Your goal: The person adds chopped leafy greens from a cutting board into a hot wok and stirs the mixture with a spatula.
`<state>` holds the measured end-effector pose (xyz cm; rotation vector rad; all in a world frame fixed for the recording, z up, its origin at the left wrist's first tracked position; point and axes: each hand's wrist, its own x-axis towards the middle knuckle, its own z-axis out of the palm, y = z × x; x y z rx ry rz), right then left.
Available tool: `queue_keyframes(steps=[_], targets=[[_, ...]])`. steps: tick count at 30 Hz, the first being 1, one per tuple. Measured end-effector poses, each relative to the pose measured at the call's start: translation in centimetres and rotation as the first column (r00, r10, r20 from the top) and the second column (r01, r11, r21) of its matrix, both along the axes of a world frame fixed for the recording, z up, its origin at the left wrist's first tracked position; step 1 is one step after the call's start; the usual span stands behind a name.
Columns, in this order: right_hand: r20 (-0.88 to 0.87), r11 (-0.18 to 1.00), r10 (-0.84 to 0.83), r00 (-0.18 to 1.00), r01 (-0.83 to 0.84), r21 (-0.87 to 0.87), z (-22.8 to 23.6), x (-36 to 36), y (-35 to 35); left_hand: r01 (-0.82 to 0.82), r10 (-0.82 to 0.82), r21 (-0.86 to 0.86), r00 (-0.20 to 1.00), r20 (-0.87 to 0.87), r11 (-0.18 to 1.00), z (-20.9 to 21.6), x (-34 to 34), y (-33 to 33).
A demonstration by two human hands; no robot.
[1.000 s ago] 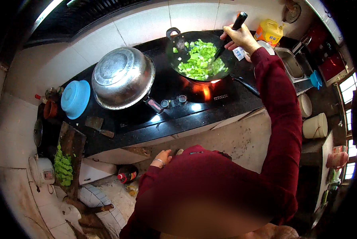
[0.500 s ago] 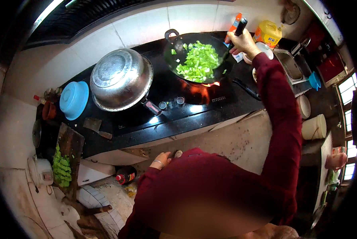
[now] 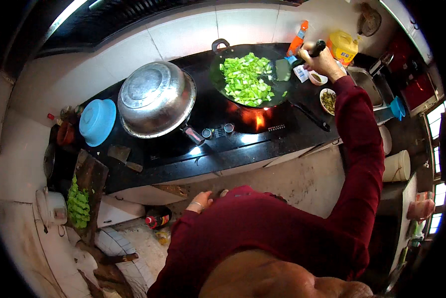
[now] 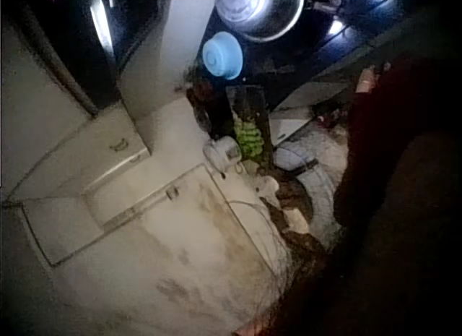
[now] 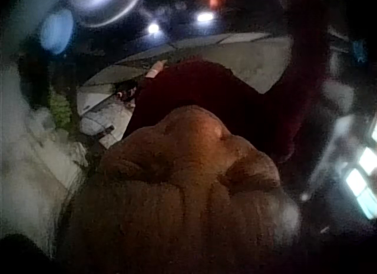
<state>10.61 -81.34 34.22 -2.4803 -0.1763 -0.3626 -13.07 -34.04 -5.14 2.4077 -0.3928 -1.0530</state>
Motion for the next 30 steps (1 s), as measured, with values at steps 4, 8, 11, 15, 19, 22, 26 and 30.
queue_keyframes(steps=[4,8,11,15,19,22,26,30], targets=[[-0.11,0.912,-0.222,0.969,0.246,0.329,-4.1,4.0,-3.6,0.002,-0.002,0.003,1.0,-0.006,1.0,-0.5,-0.7,0.1],[-0.234,0.416,0.014,0.972,0.207,0.885,-9.9,5.4,-3.2,-0.076,0.076,-0.015,0.997,0.0,0.997,1.0,-2.1,0.4],[-0.135,0.442,0.221,0.966,0.024,0.897,-10.3,5.0,-3.2,-0.066,0.067,-0.011,0.997,0.03,0.998,0.8,-2.4,1.2],[-0.047,0.711,0.44,0.897,-0.316,0.628,-3.5,0.8,-0.1,-0.045,0.045,0.015,0.999,0.025,0.999,1.9,-2.0,0.7],[0.0,0.769,0.634,0.774,-0.63,0.109,0.3,-3.9,4.3,0.008,-0.006,-0.024,0.998,0.062,1.0,-1.0,-1.3,0.6],[0.03,0.715,0.699,0.715,-0.699,-0.01,0.9,-7.4,5.8,0.112,-0.109,-0.051,0.992,0.06,0.992,0.3,0.6,-0.6],[-0.09,0.69,0.723,0.684,-0.722,0.05,2.1,-10.4,6.7,0.123,-0.12,-0.023,0.989,0.085,0.992,-0.4,1.6,-0.9],[-0.11,0.725,0.687,0.719,-0.688,0.03,-0.5,-10.1,7.5,0.167,-0.166,-0.001,0.982,0.092,0.986,0.6,1.9,-1.3]])
